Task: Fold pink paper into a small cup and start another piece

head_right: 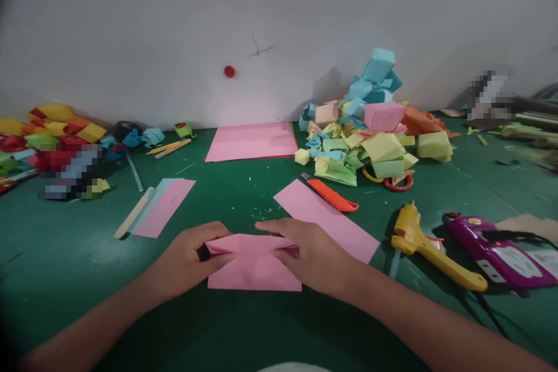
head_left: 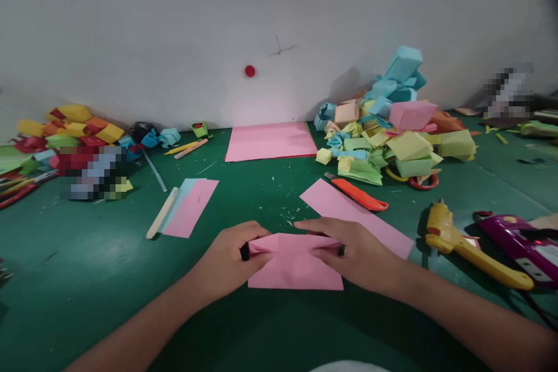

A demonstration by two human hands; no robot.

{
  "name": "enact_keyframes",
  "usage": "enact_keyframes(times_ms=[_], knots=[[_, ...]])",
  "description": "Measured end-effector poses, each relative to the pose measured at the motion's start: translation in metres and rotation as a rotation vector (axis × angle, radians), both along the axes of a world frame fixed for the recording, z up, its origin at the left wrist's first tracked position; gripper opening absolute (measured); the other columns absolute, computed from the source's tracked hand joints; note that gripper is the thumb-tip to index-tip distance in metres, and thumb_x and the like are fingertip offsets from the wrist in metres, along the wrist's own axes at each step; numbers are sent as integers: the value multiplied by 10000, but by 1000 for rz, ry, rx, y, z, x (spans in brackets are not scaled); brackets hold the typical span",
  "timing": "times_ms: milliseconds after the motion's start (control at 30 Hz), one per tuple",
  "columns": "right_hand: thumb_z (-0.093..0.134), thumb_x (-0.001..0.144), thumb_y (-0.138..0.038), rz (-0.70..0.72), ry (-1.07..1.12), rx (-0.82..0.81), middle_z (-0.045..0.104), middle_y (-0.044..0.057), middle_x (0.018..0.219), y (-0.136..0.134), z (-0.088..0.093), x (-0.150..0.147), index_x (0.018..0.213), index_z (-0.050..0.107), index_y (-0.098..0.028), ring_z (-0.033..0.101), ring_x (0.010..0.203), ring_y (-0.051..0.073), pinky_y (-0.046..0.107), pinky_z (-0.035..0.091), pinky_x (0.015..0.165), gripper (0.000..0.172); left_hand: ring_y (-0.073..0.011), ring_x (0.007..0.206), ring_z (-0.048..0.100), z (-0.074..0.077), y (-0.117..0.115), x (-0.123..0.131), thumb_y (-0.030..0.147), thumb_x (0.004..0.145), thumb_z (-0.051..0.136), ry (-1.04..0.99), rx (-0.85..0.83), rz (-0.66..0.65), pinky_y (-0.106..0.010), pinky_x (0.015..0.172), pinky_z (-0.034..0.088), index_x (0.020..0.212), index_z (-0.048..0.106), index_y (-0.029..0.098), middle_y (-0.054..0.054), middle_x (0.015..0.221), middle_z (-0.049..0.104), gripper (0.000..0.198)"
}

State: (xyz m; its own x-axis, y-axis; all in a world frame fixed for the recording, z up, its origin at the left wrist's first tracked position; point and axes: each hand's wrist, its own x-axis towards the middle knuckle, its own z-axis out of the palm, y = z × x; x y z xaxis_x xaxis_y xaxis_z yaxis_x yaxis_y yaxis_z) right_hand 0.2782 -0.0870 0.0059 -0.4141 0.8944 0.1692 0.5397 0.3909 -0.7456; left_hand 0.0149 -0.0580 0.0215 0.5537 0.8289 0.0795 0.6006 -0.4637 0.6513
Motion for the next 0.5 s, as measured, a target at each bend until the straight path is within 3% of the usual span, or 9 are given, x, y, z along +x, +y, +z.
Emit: enact_keyframes(times_ms=[100, 300, 500], knots=[[527, 911, -125, 30, -71, 107, 726, 48, 1202, 0, -4, 1, 1310, 630, -311, 700, 1063, 214, 385, 609, 885, 452, -135, 692, 620, 0, 2, 0, 210, 851, 589, -1, 15, -16, -228, 586, 445, 812, 685, 209, 11, 807, 659, 104], [427, 1001, -137, 113, -129, 356, 721, 79, 1114, 4, -10, 4, 1278, 632, -248, 677, 1025, 205, 373, 586, 888, 361, -138, 767, 636, -4, 3, -4, 97, 824, 558, 73, 114, -17, -234, 645, 476, 826, 693, 217, 8, 871, 664, 180], [402, 982, -78, 190, -226, 480, 707, 92, 1034, 6, -10, 5, 1090, 672, -200, 648, 912, 216, 365, 569, 789, 314, -212, 931, 616, -14, -5, -2, 94, 916, 508, 240, 411, -116, -366, 841, 497, 1052, 678, 213, -47, 1003, 684, 248]])
